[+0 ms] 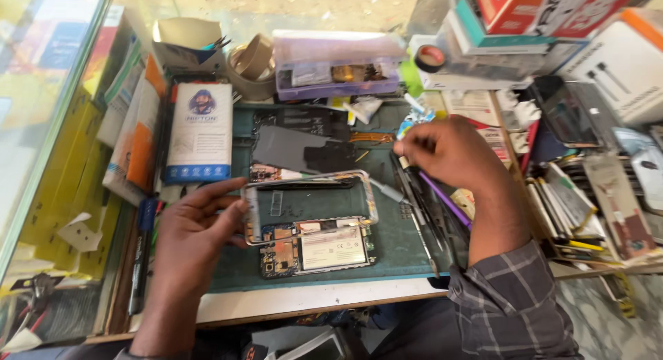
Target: The person disassembles a smartphone, removes the screen and internal components, and then reassembles the device by placing the back cover and frame back onto the chassis. They use a screwdriver to manipulate screws and handle various small parts during the process.
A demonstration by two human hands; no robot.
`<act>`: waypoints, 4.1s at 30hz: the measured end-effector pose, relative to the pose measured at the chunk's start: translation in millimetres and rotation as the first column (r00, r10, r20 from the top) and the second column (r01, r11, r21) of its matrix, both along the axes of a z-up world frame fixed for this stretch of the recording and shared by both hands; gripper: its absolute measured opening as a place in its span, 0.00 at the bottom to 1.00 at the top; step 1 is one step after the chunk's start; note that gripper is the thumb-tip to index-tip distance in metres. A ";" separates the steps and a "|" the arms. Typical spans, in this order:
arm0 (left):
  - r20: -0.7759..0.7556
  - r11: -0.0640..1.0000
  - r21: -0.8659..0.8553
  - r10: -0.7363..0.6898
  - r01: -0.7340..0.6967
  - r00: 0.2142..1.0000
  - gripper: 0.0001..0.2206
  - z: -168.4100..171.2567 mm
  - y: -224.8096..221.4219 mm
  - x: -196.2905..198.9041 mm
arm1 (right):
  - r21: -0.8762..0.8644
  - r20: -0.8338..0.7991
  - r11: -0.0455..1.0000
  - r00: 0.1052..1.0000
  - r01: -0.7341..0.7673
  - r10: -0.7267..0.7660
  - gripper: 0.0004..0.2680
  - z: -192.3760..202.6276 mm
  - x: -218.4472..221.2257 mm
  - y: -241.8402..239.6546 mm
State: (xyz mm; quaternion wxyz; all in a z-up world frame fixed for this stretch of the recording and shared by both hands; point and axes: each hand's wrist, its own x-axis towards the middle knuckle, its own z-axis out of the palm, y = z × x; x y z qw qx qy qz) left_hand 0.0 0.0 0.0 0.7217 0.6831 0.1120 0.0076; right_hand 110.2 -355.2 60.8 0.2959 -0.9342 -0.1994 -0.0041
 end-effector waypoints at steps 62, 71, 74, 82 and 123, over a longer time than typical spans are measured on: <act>0.224 0.951 -0.210 0.274 -0.228 0.935 0.15 0.3 25.3 -14.3 | 0.644 -0.311 0.726 0.785 -0.241 0.536 0.06 -88.4 -23.6 82.0; 0.218 0.957 -0.188 0.259 -0.220 0.941 0.15 -1.6 22.9 -13.6 | 0.537 -0.355 0.813 0.815 -0.223 0.458 0.08 -76.2 -22.5 77.6; 0.222 0.958 -0.174 0.262 -0.226 0.939 0.15 -2.2 22.6 -14.0 | 0.497 -0.307 0.828 0.841 -0.258 0.446 0.08 -76.1 -18.6 71.7; 0.245 0.957 -0.195 0.258 -0.213 0.935 0.15 -1.2 20.4 -15.0 | 0.360 -0.195 0.932 0.980 0.045 0.028 0.11 -47.3 1.5 21.9; 0.220 0.982 -0.142 0.154 -0.125 0.963 0.15 3.6 17.2 -21.3 | -0.266 0.269 0.878 0.905 0.398 -0.329 0.12 -48.9 -73.5 -1.4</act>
